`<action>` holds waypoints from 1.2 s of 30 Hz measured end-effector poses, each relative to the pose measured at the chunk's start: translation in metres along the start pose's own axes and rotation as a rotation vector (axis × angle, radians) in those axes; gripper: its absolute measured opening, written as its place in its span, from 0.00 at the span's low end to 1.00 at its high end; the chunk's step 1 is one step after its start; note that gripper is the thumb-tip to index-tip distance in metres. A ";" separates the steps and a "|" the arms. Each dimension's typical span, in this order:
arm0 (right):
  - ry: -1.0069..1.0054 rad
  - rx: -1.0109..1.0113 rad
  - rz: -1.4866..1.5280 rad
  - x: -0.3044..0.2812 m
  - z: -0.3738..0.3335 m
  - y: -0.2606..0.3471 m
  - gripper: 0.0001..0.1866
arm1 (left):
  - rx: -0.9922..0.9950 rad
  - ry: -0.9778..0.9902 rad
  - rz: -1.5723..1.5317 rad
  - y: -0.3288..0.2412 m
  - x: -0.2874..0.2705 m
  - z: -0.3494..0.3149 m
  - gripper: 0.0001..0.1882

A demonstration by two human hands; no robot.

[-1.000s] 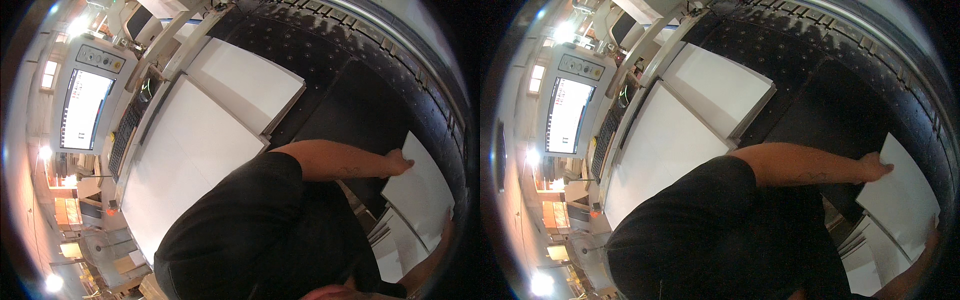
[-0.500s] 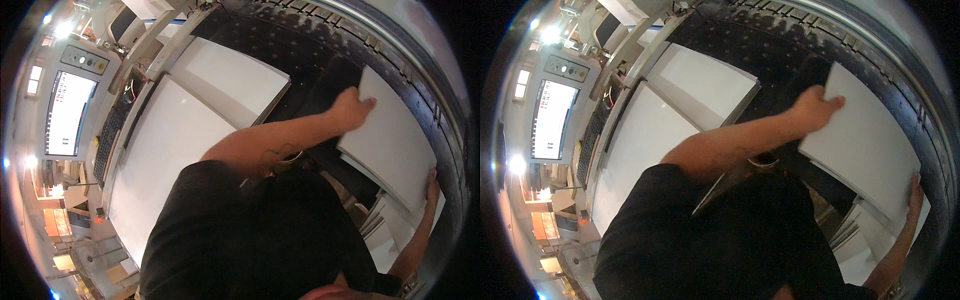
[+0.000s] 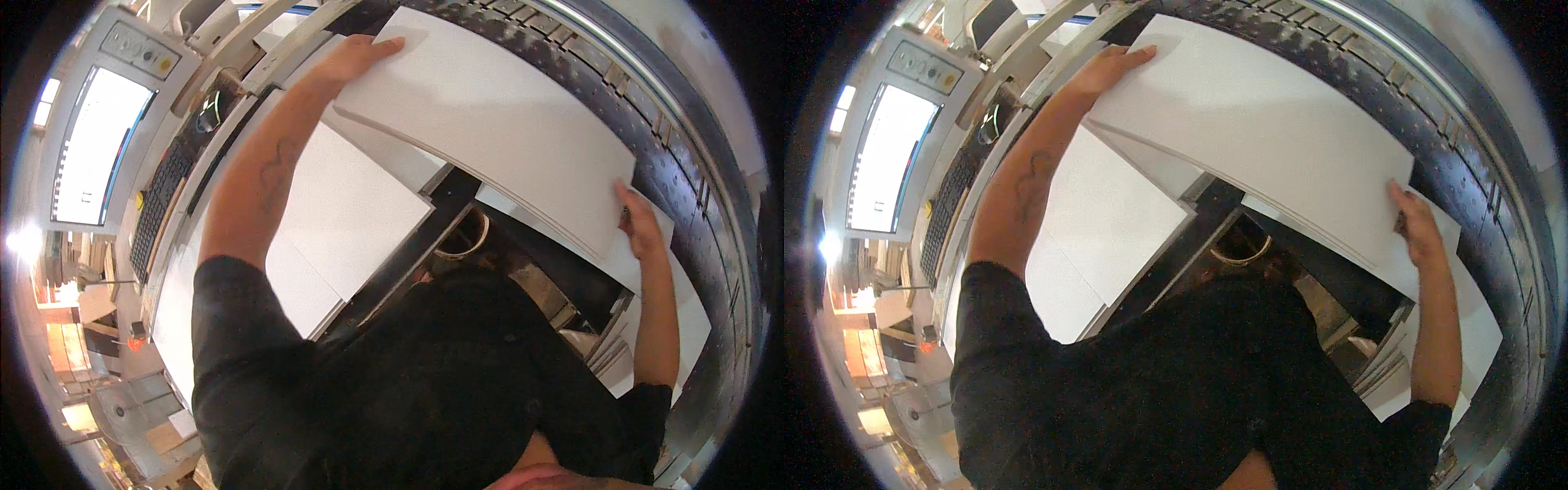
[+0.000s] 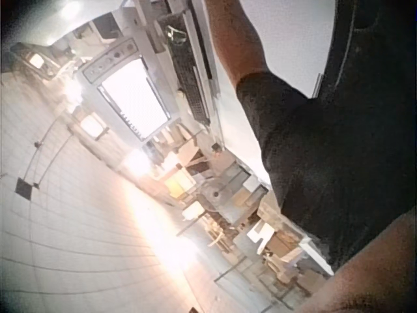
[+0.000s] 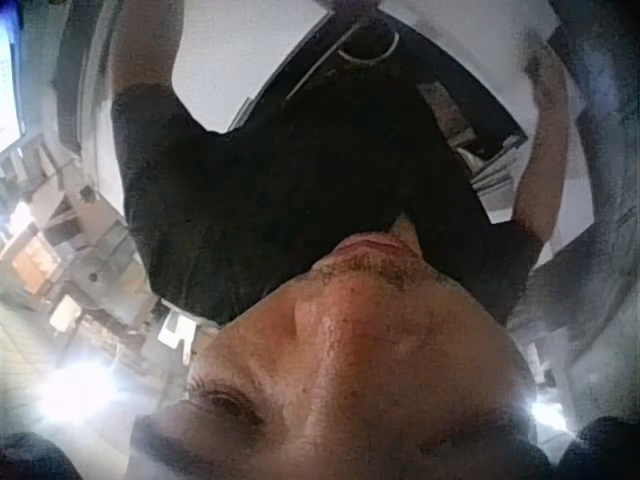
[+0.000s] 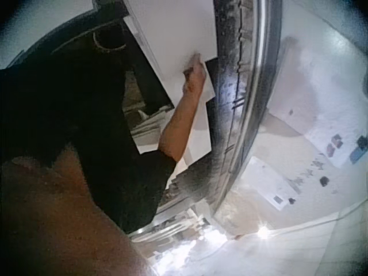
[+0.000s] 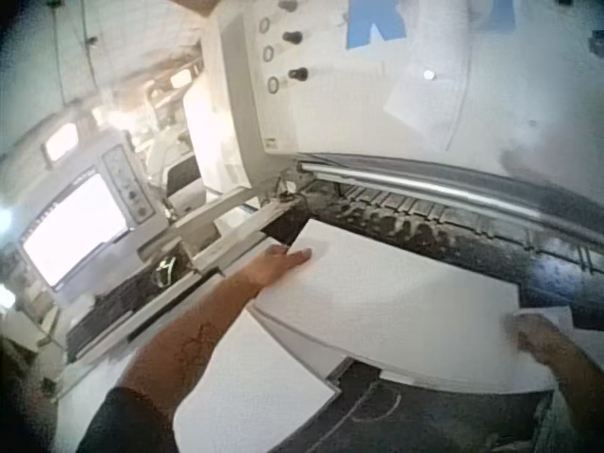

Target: The person stacks large white paper sheets on a table, aligns them, and uses a computer mouse to operate a cutting machine. The person repeatedly arranges and cuts the paper into smaller pieces.

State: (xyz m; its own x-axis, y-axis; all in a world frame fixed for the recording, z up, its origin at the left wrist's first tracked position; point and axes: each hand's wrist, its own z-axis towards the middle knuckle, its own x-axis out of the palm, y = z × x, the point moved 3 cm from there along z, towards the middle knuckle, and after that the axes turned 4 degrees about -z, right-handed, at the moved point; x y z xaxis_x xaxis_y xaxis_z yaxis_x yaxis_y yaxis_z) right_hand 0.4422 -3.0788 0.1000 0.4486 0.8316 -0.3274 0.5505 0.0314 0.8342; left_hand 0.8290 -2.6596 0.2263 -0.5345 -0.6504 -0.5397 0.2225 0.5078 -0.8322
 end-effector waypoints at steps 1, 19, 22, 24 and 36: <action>0.103 0.041 0.010 0.020 0.004 0.004 0.37 | -0.005 0.020 0.081 0.015 -0.013 0.014 0.39; 0.310 -0.008 0.085 0.201 -0.018 0.053 0.35 | 0.251 -0.145 0.622 0.098 -0.087 0.063 0.33; 0.301 -0.001 0.038 0.234 -0.009 0.057 0.34 | 0.209 -0.131 0.483 0.109 -0.096 0.028 0.37; 0.326 -0.046 0.003 0.251 -0.001 0.067 0.35 | 0.120 -0.129 0.437 0.117 -0.102 0.012 0.36; 0.505 -0.206 -0.336 0.279 0.016 0.110 0.38 | 0.227 -0.062 0.798 0.145 -0.032 -0.039 0.47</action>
State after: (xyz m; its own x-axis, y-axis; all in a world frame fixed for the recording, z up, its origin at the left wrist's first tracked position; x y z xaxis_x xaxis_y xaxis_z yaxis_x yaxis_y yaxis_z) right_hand 0.6395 -2.8525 0.0933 -0.1399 0.9150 -0.3784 0.4341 0.4002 0.8071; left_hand 0.8464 -2.5428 0.1280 -0.1019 -0.1769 -0.9789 0.6782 0.7076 -0.1985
